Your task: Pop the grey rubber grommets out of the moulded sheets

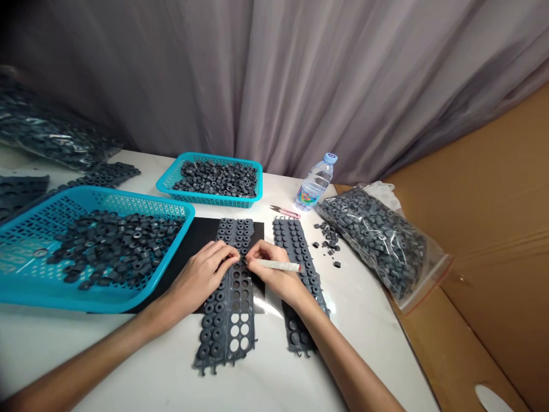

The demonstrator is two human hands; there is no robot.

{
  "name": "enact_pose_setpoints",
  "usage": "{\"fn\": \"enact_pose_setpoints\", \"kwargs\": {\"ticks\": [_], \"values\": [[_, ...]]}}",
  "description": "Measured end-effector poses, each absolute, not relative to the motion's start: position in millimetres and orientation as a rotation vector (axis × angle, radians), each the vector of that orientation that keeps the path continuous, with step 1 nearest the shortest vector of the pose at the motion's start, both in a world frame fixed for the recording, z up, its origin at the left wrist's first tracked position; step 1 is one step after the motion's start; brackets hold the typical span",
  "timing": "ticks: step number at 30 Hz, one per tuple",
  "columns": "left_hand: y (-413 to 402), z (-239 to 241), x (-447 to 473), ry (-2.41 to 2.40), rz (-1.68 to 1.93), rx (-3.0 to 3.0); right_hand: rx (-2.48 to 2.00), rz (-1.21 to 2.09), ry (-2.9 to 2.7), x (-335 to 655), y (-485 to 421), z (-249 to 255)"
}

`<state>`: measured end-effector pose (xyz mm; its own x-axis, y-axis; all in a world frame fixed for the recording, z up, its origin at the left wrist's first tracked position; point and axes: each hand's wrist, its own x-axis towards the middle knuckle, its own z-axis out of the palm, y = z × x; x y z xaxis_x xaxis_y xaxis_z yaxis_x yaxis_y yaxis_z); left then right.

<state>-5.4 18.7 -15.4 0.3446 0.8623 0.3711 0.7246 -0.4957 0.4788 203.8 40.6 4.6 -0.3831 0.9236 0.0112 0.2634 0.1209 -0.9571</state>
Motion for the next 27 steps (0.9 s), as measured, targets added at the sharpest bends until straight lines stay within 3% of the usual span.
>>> {"fn": "enact_pose_setpoints", "kwargs": {"ticks": [27], "values": [[17.1, -20.1, -11.1, 1.322, 0.879, 2.405, -1.127, 1.268, -1.736, 207.3, 38.0, -2.0]]}}
